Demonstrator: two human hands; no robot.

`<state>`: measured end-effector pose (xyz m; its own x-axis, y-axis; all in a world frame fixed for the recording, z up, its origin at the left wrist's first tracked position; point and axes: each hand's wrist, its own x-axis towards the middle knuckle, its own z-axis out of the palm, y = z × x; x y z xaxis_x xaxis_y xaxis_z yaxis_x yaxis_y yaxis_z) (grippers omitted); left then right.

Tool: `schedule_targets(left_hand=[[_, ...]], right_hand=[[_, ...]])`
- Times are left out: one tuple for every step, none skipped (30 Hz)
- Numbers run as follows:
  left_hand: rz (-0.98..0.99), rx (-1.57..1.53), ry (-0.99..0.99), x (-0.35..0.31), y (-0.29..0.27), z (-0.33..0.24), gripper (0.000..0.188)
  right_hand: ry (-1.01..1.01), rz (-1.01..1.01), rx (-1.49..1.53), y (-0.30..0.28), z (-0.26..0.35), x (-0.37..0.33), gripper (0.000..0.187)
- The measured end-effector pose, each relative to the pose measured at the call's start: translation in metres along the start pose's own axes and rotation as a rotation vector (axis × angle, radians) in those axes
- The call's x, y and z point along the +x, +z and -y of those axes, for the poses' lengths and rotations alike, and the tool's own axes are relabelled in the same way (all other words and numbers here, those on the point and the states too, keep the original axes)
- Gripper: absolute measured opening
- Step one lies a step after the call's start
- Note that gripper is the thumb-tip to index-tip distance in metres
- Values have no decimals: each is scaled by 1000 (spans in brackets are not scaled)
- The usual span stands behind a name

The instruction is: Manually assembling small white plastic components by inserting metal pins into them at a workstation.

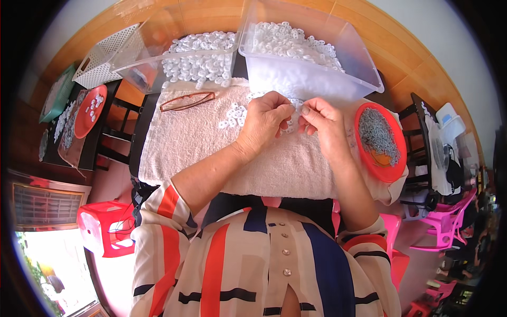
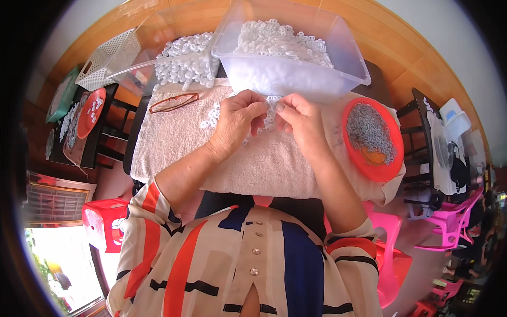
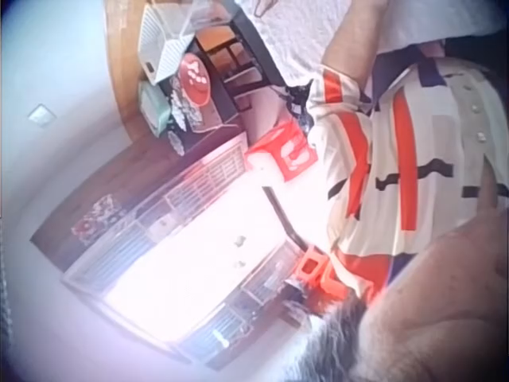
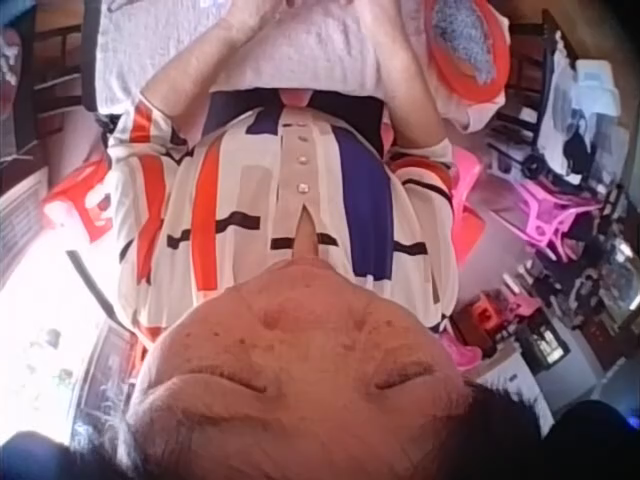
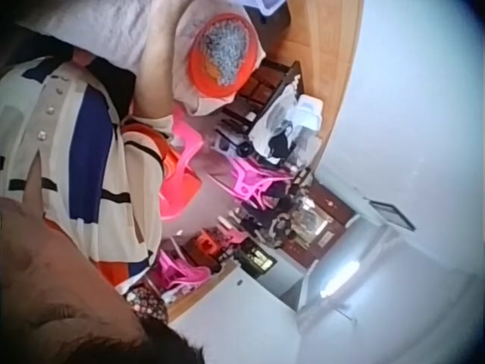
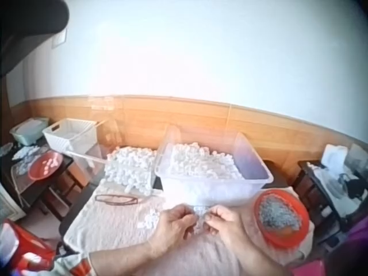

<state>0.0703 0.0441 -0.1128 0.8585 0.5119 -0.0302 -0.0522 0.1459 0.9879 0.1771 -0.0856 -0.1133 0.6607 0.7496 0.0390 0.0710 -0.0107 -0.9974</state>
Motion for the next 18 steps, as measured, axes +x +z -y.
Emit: schedule_targets(left_hand=[[2,2,0,0,1,1,16],[13,4,24,0,1,2,15],[25,6,47,0,1,3,15],[25,8,47,0,-1,4,15],[59,-38,45,1,-2,3,13],[94,-84,43,2,-3,1,12],[98,-82,45,2,-2,0,12],[132,-139,61,1,-1,-1,11],[166,-196,76,1,0,-2,12],[173,-192,76,-1,2,-3,12],[220,-170,76,-5,3,-6,16],[268,-148,76,-6,4,-7,22],[279,-176,81,-5,2,-4,30],[282,-172,81,-5,1,-6,30],[308,-181,69,-5,-1,-9,30],[335,-191,56,-5,-3,-11,30],[341,-186,56,-5,-3,-12,30],[348,-198,40,-5,-4,-13,30]], right_hand=[[-7,6,5,0,-1,-1,17],[-8,6,7,1,0,-1,17],[-2,5,13,2,1,-1,17],[3,4,18,2,1,-1,16],[1,1,19,1,2,-1,16],[3,14,56,-2,3,-1,16],[4,27,94,-4,3,0,17],[1,21,96,-5,4,-1,17],[-6,35,119,-6,5,-1,17],[-13,48,142,-7,6,-2,17],[-18,43,146,-8,6,-1,17],[4,84,196,-8,4,-1,19],[26,124,247,-9,4,-1,21],[24,121,250,-9,5,-1,21],[26,155,290,-10,8,-3,21],[28,190,329,-11,10,-3,21],[24,184,333,-12,10,-4,21],[12,214,365,-12,9,-5,20]])
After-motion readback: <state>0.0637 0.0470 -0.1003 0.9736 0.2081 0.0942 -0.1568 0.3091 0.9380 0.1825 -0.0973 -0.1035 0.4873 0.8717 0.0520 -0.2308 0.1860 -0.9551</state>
